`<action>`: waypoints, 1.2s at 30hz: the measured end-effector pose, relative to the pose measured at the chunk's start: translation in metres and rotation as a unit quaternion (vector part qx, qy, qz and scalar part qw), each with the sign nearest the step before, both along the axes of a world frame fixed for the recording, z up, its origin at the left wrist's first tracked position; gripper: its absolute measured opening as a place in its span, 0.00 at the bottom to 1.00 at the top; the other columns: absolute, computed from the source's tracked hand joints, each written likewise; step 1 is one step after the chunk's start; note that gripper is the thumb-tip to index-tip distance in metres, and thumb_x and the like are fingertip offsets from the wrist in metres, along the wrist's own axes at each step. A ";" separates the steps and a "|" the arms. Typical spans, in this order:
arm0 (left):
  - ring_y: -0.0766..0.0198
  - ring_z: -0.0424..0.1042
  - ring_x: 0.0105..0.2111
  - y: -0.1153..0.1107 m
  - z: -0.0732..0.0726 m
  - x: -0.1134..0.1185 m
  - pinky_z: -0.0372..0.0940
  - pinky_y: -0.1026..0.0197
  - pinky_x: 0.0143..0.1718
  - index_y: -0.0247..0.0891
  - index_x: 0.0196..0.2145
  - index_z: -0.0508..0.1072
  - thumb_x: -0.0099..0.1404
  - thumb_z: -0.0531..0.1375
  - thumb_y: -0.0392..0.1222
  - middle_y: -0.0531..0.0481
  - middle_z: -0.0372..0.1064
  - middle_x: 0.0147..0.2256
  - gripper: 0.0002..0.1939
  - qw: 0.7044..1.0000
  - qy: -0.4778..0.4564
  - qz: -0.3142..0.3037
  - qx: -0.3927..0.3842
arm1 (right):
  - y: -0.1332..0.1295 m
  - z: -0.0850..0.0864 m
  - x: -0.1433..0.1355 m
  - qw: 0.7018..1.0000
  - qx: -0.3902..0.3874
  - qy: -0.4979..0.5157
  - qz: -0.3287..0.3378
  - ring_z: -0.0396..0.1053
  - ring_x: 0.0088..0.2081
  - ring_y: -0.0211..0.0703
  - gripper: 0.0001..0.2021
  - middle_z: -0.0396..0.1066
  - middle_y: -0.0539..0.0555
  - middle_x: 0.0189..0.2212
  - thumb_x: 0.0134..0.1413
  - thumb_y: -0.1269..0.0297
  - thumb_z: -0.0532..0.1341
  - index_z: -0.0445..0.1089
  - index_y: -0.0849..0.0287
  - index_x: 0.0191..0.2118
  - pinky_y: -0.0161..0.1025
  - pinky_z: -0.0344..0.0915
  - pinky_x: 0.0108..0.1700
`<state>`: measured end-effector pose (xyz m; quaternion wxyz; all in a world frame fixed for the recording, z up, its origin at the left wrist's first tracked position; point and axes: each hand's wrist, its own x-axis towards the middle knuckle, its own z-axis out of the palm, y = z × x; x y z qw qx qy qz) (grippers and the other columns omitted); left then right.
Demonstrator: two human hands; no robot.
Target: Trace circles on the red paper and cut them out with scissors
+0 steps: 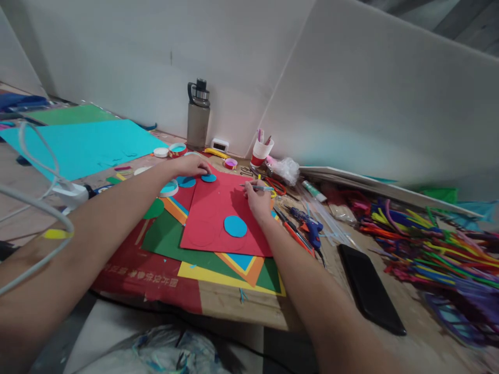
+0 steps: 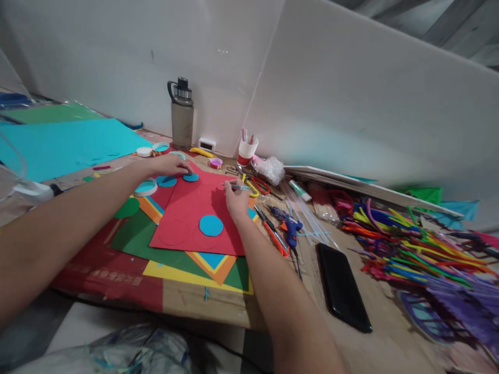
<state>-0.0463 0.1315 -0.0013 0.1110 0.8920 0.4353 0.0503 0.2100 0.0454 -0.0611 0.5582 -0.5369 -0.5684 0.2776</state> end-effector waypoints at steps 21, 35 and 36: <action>0.61 0.73 0.42 -0.007 -0.001 0.008 0.62 0.65 0.39 0.41 0.43 0.79 0.56 0.64 0.45 0.49 0.77 0.43 0.16 1.000 0.008 0.006 0.013 | -0.001 0.002 -0.002 1.000 -0.005 -0.001 -0.003 0.64 0.24 0.39 0.11 0.68 0.49 0.22 0.52 0.53 0.58 0.64 0.56 0.29 0.36 0.60 0.27; 0.61 0.72 0.44 -0.013 -0.009 0.008 0.61 0.66 0.41 0.44 0.42 0.80 0.62 0.60 0.46 0.51 0.76 0.45 0.13 0.999 0.023 -0.014 0.038 | -0.002 0.002 -0.002 1.000 0.005 0.011 0.000 0.65 0.25 0.38 0.13 0.69 0.49 0.24 0.52 0.51 0.57 0.64 0.57 0.30 0.36 0.62 0.29; 0.61 0.71 0.45 -0.013 -0.010 0.007 0.60 0.66 0.42 0.44 0.42 0.80 0.62 0.60 0.46 0.50 0.76 0.46 0.13 0.998 0.020 -0.025 0.048 | -0.002 0.003 -0.002 1.000 0.010 0.011 0.001 0.66 0.25 0.38 0.13 0.69 0.50 0.24 0.52 0.51 0.57 0.64 0.57 0.30 0.36 0.63 0.30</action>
